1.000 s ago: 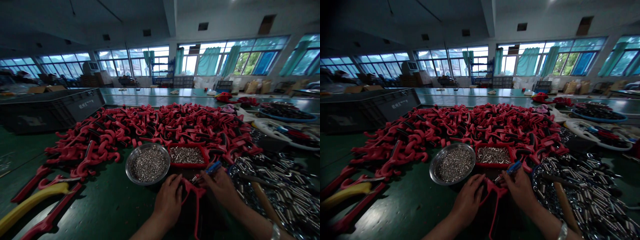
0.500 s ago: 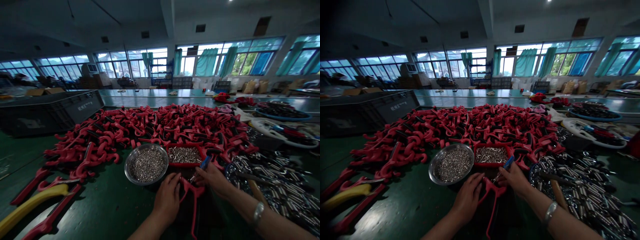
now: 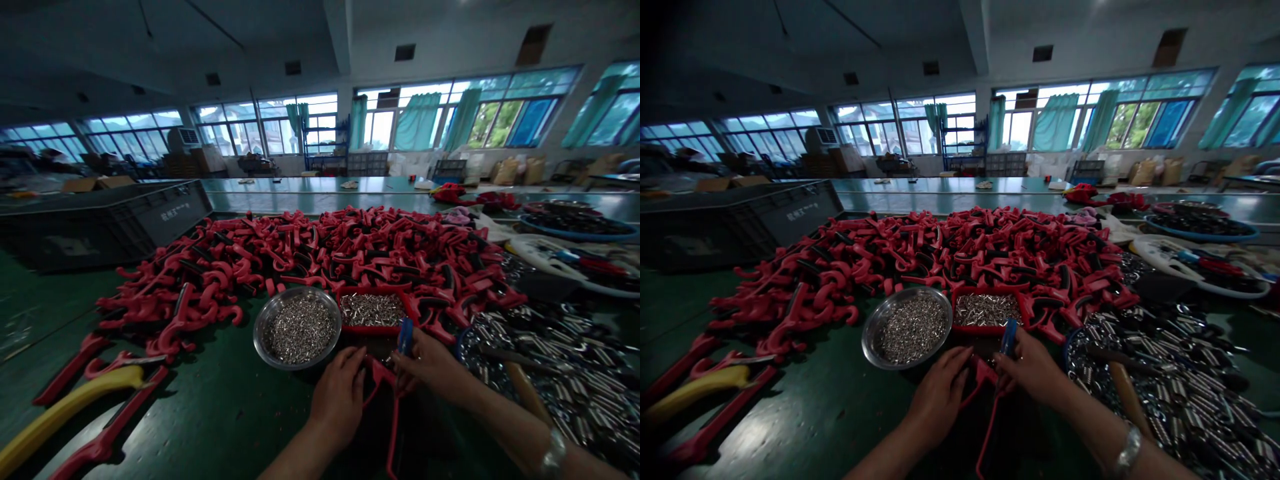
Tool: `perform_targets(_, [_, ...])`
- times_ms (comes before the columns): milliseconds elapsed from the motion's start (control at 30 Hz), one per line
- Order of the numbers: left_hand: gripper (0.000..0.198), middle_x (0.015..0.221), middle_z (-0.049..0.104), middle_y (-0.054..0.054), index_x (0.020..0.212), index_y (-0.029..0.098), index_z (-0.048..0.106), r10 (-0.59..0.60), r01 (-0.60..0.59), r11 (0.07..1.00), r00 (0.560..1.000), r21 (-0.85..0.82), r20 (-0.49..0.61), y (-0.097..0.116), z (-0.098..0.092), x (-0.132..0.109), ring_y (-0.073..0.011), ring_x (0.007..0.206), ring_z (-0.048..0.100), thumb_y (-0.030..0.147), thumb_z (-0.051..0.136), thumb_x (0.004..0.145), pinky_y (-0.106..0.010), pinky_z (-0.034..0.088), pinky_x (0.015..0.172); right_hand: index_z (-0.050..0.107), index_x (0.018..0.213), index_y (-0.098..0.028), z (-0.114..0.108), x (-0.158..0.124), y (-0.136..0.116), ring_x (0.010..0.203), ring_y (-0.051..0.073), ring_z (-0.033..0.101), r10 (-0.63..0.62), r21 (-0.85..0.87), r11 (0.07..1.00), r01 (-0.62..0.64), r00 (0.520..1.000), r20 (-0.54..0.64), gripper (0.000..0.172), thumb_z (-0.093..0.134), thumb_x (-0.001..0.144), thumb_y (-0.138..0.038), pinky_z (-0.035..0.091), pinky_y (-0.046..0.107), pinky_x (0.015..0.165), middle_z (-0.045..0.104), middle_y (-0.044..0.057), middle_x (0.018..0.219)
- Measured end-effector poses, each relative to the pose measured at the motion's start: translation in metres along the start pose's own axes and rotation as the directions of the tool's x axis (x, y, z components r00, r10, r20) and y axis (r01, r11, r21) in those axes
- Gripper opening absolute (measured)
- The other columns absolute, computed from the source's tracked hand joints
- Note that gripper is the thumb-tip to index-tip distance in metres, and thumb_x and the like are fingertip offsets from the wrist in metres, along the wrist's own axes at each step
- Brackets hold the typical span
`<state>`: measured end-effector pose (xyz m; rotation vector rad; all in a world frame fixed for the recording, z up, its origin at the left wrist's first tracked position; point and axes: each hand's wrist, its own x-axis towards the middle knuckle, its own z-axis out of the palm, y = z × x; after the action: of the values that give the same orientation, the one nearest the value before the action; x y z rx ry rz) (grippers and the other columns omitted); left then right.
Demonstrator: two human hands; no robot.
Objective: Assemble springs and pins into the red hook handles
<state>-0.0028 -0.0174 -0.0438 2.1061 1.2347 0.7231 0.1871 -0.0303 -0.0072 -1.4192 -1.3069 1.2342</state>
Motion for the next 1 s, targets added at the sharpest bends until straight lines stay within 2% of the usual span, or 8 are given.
perform_targets(100, [0.040,0.126,0.049,-0.005,0.123,0.023,0.049,-0.012,0.012,1.000,1.000,0.001,0.019,0.000,-0.002,0.002,-0.0189,0.113,0.047,0.024,0.036,0.086,-0.033,0.036,0.098,0.046,0.081,-0.022,-0.025,0.007,-0.010,0.045,0.020,0.061,-0.092,-0.091,0.993,0.077,0.980,-0.176,0.034,0.067,0.065,-0.042,0.050,0.033,0.043,0.061,-0.004,0.054])
perform_targets(233, [0.041,0.125,0.051,-0.006,0.123,0.021,0.049,0.038,-0.040,0.997,0.999,0.064,0.028,0.002,-0.004,0.005,-0.0193,0.112,0.047,0.022,0.039,0.083,-0.034,0.038,0.097,0.048,0.088,-0.020,-0.052,0.042,-0.021,0.064,0.018,0.063,-0.197,-0.204,0.971,0.121,0.891,-0.409,0.023,0.059,0.078,-0.037,0.053,0.033,0.060,0.062,-0.003,0.066])
perform_targets(400, [0.032,0.115,0.058,-0.003,0.114,0.023,0.054,0.079,-0.068,0.972,0.996,0.225,-0.036,0.008,-0.029,0.009,-0.0162,0.103,0.054,0.024,0.041,0.085,-0.029,0.042,0.090,0.055,0.098,-0.013,-0.056,0.090,-0.016,0.068,0.013,0.059,-0.120,-0.411,0.909,-0.066,0.904,-0.411,0.020,0.052,0.087,-0.029,0.051,0.030,0.059,0.060,0.001,0.086])
perform_targets(567, [0.029,0.112,0.060,-0.006,0.109,0.023,0.059,-0.182,0.200,0.821,0.979,0.535,-0.088,-0.009,-0.077,0.029,-0.0237,0.102,0.054,0.030,0.048,0.082,-0.036,0.041,0.086,0.056,0.099,-0.015,-0.072,0.100,-0.019,0.085,0.018,0.057,-0.124,-0.659,0.714,-0.236,0.884,-0.450,0.023,0.054,0.085,-0.034,0.048,0.038,0.074,0.058,0.004,0.100])
perform_targets(667, [0.027,0.099,0.066,-0.005,0.097,0.027,0.065,-0.253,0.223,0.806,0.967,0.549,-0.023,-0.026,-0.091,0.045,-0.0261,0.092,0.059,0.033,0.060,0.072,-0.035,0.044,0.077,0.053,0.107,-0.016,-0.070,0.090,-0.033,0.089,0.020,0.057,-0.173,-0.749,0.600,-0.281,0.868,-0.465,0.031,0.051,0.086,-0.038,0.046,0.042,0.077,0.057,0.007,0.103])
perform_targets(767, [0.019,0.091,0.068,0.000,0.089,0.029,0.066,-0.274,0.231,0.818,0.962,0.527,0.002,-0.034,-0.092,0.052,-0.0221,0.087,0.061,0.033,0.059,0.072,-0.030,0.044,0.072,0.047,0.116,-0.016,-0.040,0.077,-0.048,0.092,0.022,0.056,-0.263,-0.849,0.498,-0.178,0.902,-0.343,0.035,0.046,0.088,-0.037,0.044,0.046,0.080,0.056,0.008,0.106])
perform_targets(867, [0.018,0.094,0.068,0.001,0.090,0.029,0.066,-0.280,0.248,0.827,0.960,0.505,-0.013,-0.034,-0.089,0.050,-0.0202,0.089,0.060,0.033,0.053,0.077,-0.028,0.043,0.073,0.050,0.113,-0.018,0.011,0.071,-0.059,0.093,0.020,0.056,-0.290,-0.912,0.387,0.138,0.957,0.021,0.029,0.049,0.088,-0.032,0.045,0.042,0.081,0.057,0.006,0.107])
perform_targets(1000, [0.021,0.096,0.068,0.000,0.094,0.029,0.065,-0.303,0.283,0.821,0.952,0.496,-0.043,-0.034,-0.090,0.045,-0.0206,0.090,0.060,0.033,0.050,0.080,-0.028,0.043,0.072,0.057,0.100,-0.017,0.070,0.080,-0.064,0.095,0.020,0.055,-0.170,-0.893,0.249,0.376,0.924,0.342,0.021,0.054,0.085,-0.031,0.045,0.042,0.081,0.057,0.005,0.106])
